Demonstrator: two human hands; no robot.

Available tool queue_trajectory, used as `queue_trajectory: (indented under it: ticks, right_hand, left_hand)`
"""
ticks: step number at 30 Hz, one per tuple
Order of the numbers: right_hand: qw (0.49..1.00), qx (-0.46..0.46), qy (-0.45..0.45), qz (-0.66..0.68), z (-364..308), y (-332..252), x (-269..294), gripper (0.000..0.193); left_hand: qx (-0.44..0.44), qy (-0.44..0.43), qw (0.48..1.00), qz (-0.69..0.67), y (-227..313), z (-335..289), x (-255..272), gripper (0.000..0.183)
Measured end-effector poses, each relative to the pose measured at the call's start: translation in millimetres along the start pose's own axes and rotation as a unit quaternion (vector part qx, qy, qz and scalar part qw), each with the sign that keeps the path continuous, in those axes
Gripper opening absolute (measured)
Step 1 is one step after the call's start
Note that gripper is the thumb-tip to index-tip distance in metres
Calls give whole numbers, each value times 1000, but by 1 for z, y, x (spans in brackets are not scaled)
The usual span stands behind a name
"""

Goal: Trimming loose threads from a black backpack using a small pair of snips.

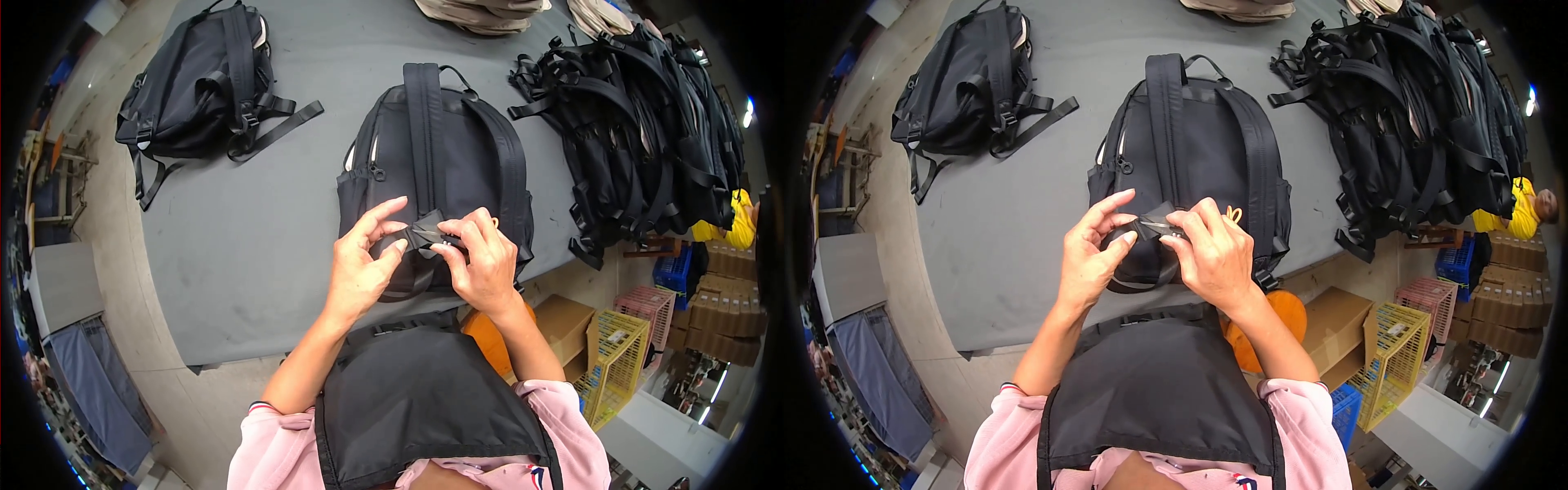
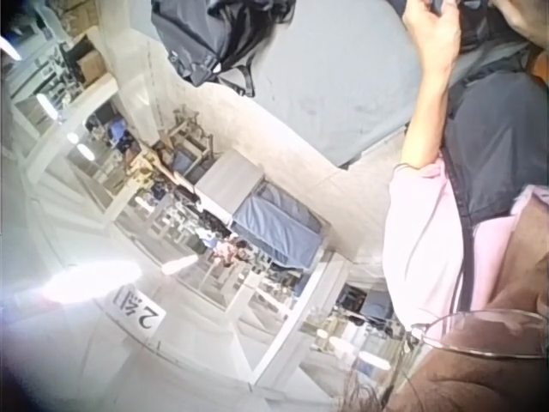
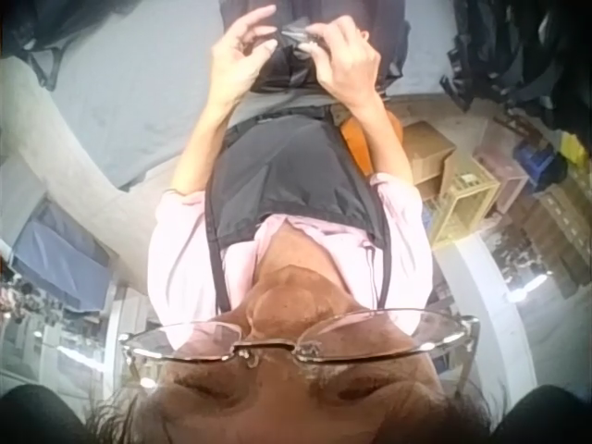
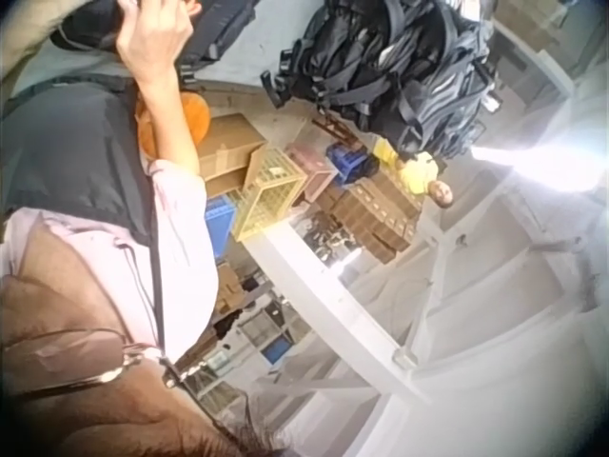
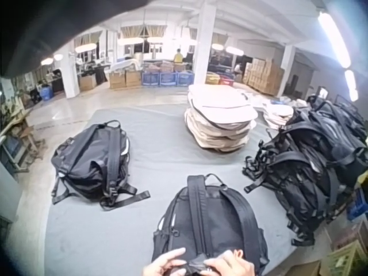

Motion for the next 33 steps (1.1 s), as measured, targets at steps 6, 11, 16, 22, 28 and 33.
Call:
queue_trajectory:
  ticks: [6, 11, 16, 22, 28, 33]
  right_hand:
    - [998, -49, -25, 39, -3, 11, -2, 22]
    - [998, -51, -21, 39, -6, 14, 2, 22]
    - [999, -32, -15, 30, -5, 10, 6, 22]
    - [999, -11, -14, 28, -5, 5, 8, 22]
    - [1000, 9, -11, 19, -4, 3, 7, 21]
    - [999, 31, -12, -19, -4, 0, 6, 17]
  left_hand:
    - [45, -26, 998, 25, -3, -1, -3, 52]
    - [84, -30, 996, -2, -10, -2, -5, 51]
    - [80, -46, 996, -17, -8, -4, -9, 53]
    - [79, -53, 995, -16, -7, -7, -11, 53]
    - [91, -59, 994, -2, -8, -6, -10, 54]
    - [47, -62, 997, 0, -5, -2, -13, 53]
Point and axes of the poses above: each hand's wrist, its own z-axis towards the middle knuckle, its own x-axis out of the back of the hand, y = z × x, the point moved 10 cm from there along z, towards the middle knuckle, and after that the axes turned 14 degrees about y, right-handed, at the moved point
